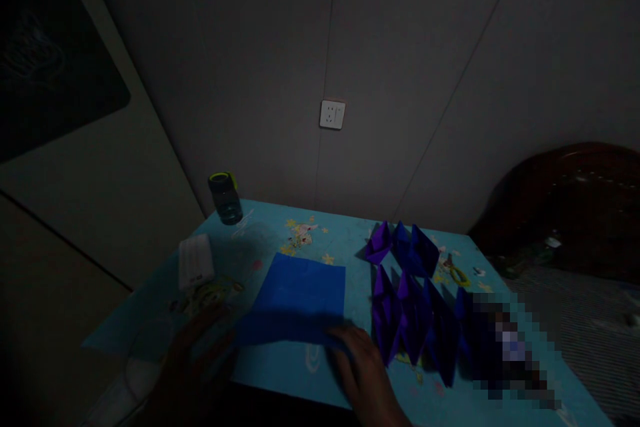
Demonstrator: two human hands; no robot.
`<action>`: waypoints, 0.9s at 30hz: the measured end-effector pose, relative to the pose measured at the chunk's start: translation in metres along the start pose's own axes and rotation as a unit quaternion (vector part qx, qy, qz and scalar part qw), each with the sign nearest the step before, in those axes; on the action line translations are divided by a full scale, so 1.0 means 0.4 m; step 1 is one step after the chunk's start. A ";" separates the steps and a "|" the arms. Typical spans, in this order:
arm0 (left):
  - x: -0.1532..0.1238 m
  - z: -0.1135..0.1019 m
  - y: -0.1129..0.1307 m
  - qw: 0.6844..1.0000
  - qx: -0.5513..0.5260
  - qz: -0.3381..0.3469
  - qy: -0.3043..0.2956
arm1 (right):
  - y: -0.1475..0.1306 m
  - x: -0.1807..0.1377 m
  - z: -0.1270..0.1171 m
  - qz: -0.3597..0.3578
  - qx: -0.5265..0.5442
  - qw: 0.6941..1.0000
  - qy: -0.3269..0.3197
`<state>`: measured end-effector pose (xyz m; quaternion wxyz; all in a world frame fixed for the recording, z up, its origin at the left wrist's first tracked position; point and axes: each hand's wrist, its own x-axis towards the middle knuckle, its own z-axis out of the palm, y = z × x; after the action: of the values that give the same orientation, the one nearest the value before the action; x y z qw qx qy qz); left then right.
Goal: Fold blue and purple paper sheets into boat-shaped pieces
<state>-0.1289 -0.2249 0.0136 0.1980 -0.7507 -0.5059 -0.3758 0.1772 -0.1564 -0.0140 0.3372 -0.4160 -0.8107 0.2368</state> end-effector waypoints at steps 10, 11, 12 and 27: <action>0.046 0.138 0.005 0.996 0.004 -0.011 -0.091 | -0.018 0.117 0.061 0.175 0.152 0.968 0.093; 0.044 0.158 0.004 0.994 0.006 -0.022 -0.109 | -0.013 0.118 0.069 0.177 0.146 0.970 0.085; 0.041 0.177 0.002 0.991 0.010 -0.035 -0.128 | -0.008 0.117 0.077 0.177 0.131 0.972 0.077; -0.006 0.256 -0.018 0.986 0.000 -0.045 -0.163 | -0.026 0.017 0.025 -0.094 -0.220 0.962 -0.134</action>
<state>-0.0986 -0.1539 -0.0543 0.0958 -0.7786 -0.5643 -0.2571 0.1617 -0.1575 -0.0113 0.1463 -0.3661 -0.9161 0.0732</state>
